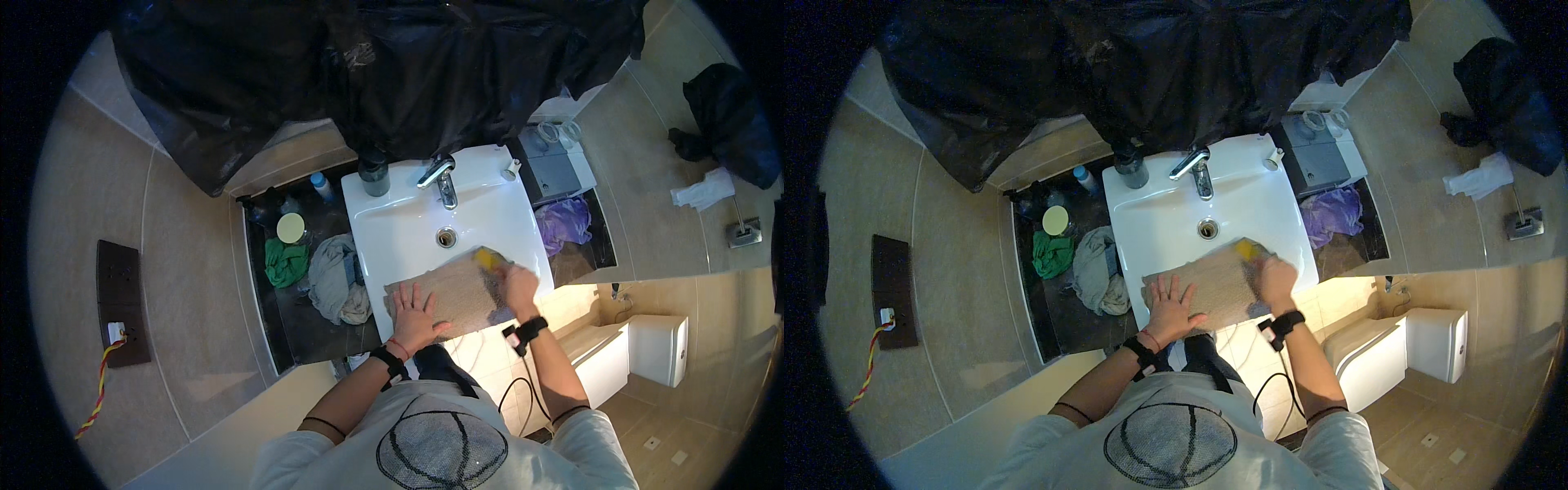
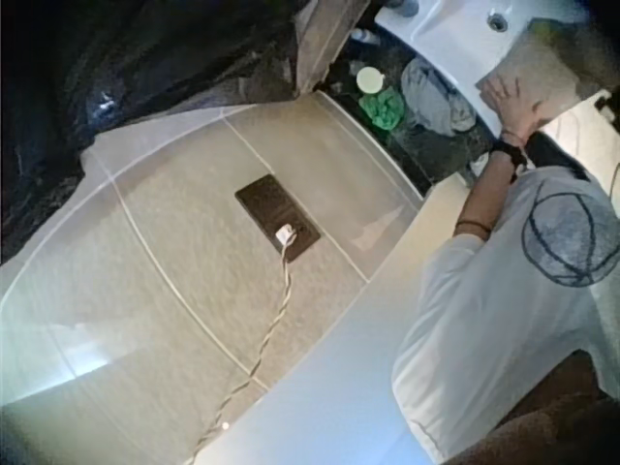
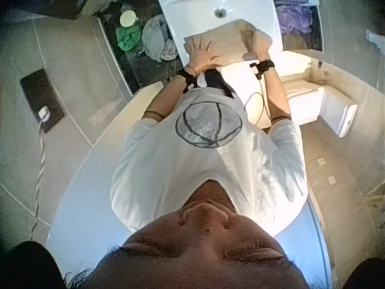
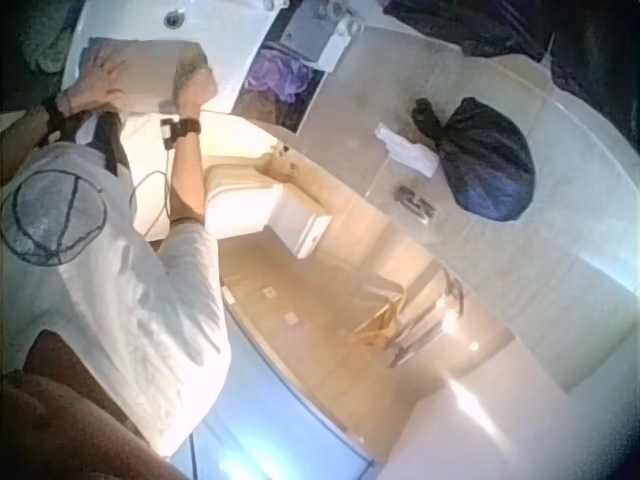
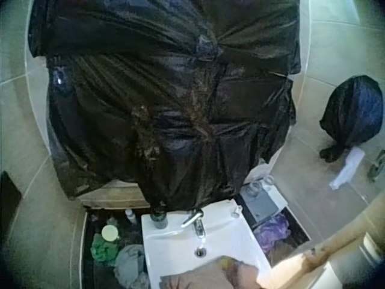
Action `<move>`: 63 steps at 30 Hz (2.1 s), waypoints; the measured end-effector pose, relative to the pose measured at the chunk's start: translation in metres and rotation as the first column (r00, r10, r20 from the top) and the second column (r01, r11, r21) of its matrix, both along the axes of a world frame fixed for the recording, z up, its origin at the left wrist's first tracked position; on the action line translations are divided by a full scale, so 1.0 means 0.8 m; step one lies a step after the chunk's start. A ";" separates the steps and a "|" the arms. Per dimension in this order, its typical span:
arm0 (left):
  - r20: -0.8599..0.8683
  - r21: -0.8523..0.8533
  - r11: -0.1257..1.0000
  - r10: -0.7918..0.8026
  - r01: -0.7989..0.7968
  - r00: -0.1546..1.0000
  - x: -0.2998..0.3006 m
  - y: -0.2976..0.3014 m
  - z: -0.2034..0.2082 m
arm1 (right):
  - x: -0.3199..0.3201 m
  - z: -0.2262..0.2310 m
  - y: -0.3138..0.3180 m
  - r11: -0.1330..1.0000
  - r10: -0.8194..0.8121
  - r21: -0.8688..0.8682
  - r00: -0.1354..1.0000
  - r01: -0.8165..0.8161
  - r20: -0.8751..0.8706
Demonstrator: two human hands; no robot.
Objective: The person uses a yellow brush to repeatedly scrub two garments laid on a bathroom sink. They first treat a purple patterned cloth, then a beige patterned cloth, flipping and repositioning each item while brushing. The garments remain on the sink throughout the clip.
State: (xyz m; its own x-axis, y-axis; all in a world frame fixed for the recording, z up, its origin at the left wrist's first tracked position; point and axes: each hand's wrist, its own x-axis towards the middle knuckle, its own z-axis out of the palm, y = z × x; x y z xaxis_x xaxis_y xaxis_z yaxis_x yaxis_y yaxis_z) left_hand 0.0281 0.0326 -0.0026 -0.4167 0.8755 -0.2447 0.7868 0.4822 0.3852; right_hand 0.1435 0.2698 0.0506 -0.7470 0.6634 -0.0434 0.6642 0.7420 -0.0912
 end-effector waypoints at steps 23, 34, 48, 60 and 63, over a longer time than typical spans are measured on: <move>0.045 -0.118 0.993 -0.022 0.027 0.999 -0.009 0.012 0.012 | 0.096 0.044 0.036 0.973 -0.226 0.031 0.970 0.230 -0.092; 0.015 0.077 0.978 -0.195 0.193 0.981 -0.040 -0.007 0.005 | 0.049 -0.002 -0.022 0.985 -0.163 -0.063 0.987 0.164 0.008; 0.107 -0.209 0.966 -0.131 0.151 0.986 -0.038 -0.025 0.061 | -0.036 0.022 -0.101 0.941 0.017 -0.325 0.972 -0.095 -0.234; 0.090 0.191 0.956 -0.244 0.224 0.966 -0.004 0.003 0.031 | -0.008 -0.032 -0.070 0.989 -0.063 -0.144 0.982 0.037 -0.179; 0.165 0.118 0.965 -0.253 0.236 0.953 -0.010 0.013 0.035 | -0.022 -0.034 -0.057 0.982 -0.071 -0.186 0.982 0.038 -0.174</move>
State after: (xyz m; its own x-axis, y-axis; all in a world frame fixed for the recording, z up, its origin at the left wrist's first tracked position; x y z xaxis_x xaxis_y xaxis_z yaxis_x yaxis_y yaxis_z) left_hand 0.0203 0.0432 0.0257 -0.1444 0.9681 -0.2049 0.7911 0.2373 0.5637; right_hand 0.1258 0.2238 0.0237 -0.7165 0.6967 -0.0350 0.6636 0.6653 -0.3420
